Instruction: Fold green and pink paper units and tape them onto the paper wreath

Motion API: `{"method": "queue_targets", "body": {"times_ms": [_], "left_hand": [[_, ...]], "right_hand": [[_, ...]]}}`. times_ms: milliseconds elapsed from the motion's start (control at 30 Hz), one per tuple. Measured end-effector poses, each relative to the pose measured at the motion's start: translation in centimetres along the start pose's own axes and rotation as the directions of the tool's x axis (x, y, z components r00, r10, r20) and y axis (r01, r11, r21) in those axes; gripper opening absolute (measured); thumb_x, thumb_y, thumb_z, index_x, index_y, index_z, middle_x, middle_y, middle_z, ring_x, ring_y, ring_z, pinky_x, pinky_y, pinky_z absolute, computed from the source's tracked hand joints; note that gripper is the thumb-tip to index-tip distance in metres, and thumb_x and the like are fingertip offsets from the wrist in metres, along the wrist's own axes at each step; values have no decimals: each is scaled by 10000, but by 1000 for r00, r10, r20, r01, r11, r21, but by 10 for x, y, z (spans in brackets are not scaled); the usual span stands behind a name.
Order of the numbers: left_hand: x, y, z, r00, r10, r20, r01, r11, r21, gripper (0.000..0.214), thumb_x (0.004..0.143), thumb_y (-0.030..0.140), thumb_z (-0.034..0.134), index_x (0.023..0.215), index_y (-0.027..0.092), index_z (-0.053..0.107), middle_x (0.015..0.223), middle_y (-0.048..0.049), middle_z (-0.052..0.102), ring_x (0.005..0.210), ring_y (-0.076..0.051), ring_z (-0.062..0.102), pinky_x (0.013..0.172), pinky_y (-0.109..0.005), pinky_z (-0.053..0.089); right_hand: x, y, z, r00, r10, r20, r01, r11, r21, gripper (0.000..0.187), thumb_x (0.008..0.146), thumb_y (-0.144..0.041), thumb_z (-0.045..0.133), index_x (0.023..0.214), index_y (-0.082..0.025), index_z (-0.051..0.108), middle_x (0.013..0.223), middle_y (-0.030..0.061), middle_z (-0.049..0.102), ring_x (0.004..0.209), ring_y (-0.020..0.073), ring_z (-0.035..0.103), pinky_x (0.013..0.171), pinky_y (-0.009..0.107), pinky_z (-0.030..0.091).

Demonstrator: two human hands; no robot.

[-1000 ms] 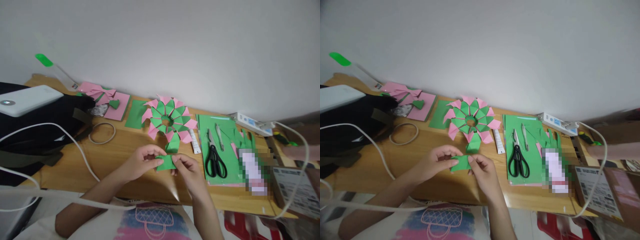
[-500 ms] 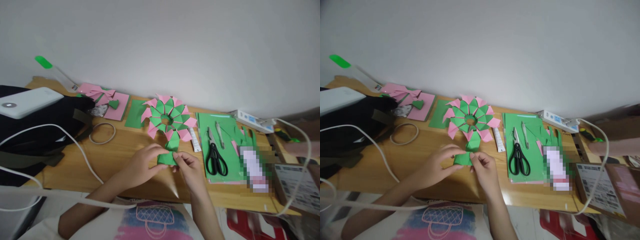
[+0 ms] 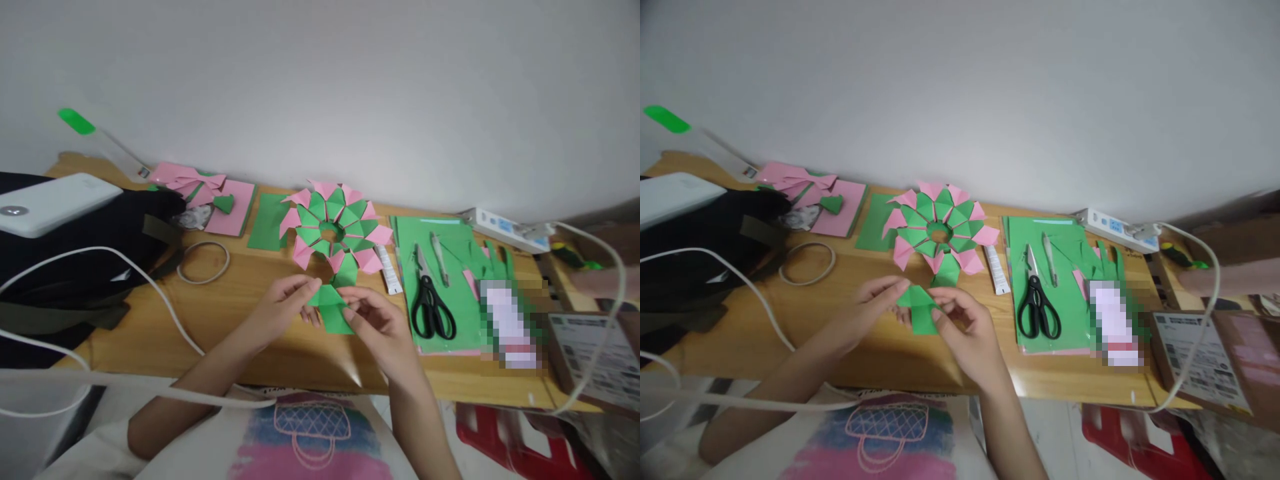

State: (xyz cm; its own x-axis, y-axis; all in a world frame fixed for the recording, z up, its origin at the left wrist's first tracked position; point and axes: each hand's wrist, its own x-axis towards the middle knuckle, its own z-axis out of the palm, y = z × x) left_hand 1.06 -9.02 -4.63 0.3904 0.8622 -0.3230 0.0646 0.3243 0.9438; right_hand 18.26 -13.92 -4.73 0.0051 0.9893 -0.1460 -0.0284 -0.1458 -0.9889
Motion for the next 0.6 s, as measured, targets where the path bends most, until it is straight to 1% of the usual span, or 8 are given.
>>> {"method": "queue_targets", "body": {"times_ms": [100,200,300,400,467,533,600], "left_hand": [[0,1,1,1000,23,17,-23,1000,21,438,816,564,560,681,148,571,516,7,595,484,-109,576,503,-209,464],[0,3,1,998,21,58,-20,1000,-12,405,800,528,604,680,142,574,516,19,587,475,-103,588,490,-196,466],[-1,3,1,996,7,88,-1,997,-71,342,790,467,637,721,136,589,545,21,606,488,-101,607,502,-192,477],[-1,2,2,997,6,83,3,995,-103,258,770,386,666,794,137,602,579,21,631,520,-107,625,537,-203,499],[-1,2,2,998,13,69,-5,994,-107,216,741,324,682,822,139,606,602,21,645,543,-112,634,560,-213,511],[0,1,2,999,31,39,-27,994,-105,185,720,283,680,815,141,608,631,19,658,558,-113,637,572,-219,516],[0,2,2,998,56,0,-55,994,-97,160,720,266,666,805,142,612,643,18,664,571,-115,640,576,-220,515]], "right_hand": [[3,0,1,998,54,-13,-53,997,50,158,774,-320,708,884,-207,712,745,15,705,659,128,626,627,250,518],[3,1,2,996,86,11,-87,991,103,147,761,-310,725,859,-202,708,704,-4,699,620,112,615,606,234,507],[3,1,2,996,89,17,-91,987,133,158,760,-323,730,866,-207,707,715,-5,699,632,114,619,603,232,505],[3,1,0,997,71,-19,-68,990,125,180,765,-347,730,882,-212,709,699,-11,675,630,115,603,599,233,502],[3,1,-2,997,49,-56,-43,995,93,182,793,-362,710,912,-224,716,702,-12,651,654,118,593,620,235,502],[1,2,-5,998,-1,-68,7,997,83,213,849,-394,650,998,-255,711,782,1,648,714,124,592,654,241,504],[-2,3,-8,997,-68,-23,70,993,91,301,867,-434,622,1131,-294,666,926,21,647,801,140,596,704,258,511]]}}
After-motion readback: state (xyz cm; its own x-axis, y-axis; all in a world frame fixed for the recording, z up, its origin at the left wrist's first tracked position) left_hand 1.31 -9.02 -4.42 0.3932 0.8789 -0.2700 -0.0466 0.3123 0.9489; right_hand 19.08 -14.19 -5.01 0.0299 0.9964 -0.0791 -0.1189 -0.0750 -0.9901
